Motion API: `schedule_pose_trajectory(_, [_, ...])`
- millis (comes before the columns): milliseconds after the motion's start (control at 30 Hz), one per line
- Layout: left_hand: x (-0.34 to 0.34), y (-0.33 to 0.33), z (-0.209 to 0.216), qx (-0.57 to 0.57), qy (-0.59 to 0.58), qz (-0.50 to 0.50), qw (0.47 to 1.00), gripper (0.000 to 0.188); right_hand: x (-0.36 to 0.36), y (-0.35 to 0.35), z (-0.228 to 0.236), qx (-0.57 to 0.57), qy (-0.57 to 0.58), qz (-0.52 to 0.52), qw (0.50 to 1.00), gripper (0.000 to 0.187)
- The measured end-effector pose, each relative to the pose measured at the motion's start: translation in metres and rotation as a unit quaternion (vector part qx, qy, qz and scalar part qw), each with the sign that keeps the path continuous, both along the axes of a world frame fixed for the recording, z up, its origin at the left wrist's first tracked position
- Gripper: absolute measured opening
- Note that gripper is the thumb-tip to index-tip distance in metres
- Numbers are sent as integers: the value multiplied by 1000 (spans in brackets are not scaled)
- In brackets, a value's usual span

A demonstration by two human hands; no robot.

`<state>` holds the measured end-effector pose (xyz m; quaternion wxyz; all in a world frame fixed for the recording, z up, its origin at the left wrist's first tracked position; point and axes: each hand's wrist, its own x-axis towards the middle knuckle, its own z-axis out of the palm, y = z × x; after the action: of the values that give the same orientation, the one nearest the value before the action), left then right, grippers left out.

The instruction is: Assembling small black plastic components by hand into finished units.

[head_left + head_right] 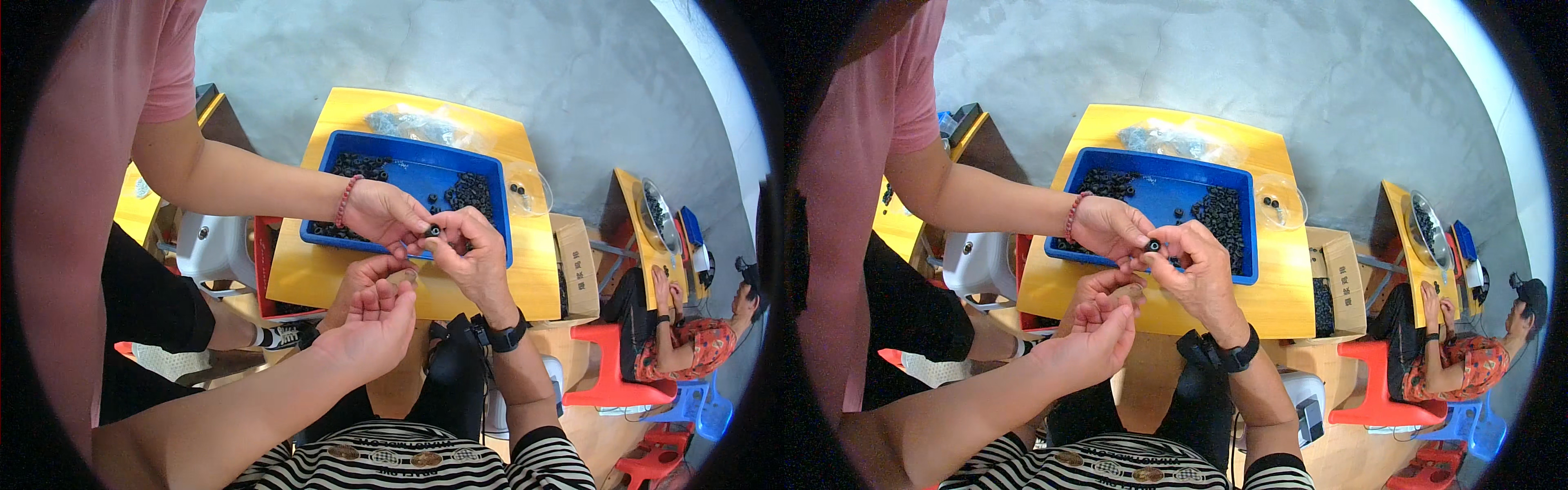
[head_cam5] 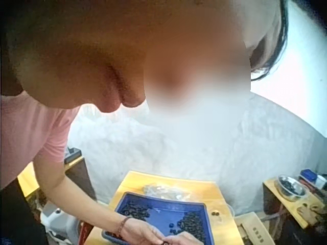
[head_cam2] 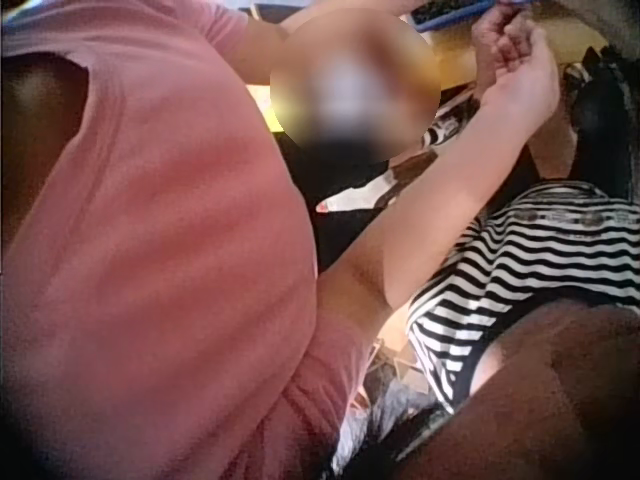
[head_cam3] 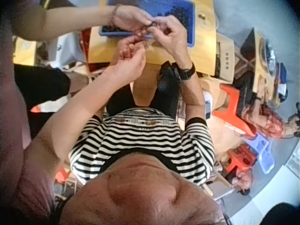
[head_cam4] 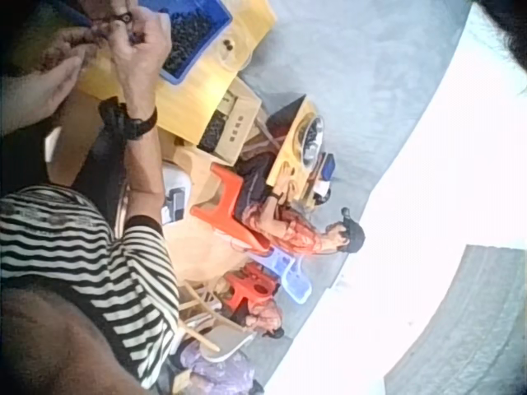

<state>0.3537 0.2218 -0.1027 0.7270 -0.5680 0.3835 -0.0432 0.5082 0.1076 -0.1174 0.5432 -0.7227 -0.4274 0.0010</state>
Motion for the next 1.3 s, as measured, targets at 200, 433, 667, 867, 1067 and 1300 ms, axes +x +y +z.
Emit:
schedule_pose_trajectory(200, [5,-13,-29,179,-4,-13,984,22,9,-31,-16,138,158,83,974,28])
schedule_pose_trajectory(433, [3,-17,15,-80,-52,-48,994,13,1,-53,-9,138,163,107,971,30])
schedule_pose_trajectory(667, [-12,-9,23,-33,-36,-4,999,17,-15,-43,-3,65,34,83,994,30])
schedule_pose_trajectory(867, [-22,0,37,-86,23,24,996,19,-30,-31,-4,28,9,61,998,30])
schedule_pose_trajectory(1067, [-18,3,66,-12,101,55,993,22,-30,-28,-18,-4,19,76,997,27])
schedule_pose_trajectory(1300, [-9,33,42,-46,63,103,992,30,-25,-30,-32,-21,35,70,997,24])
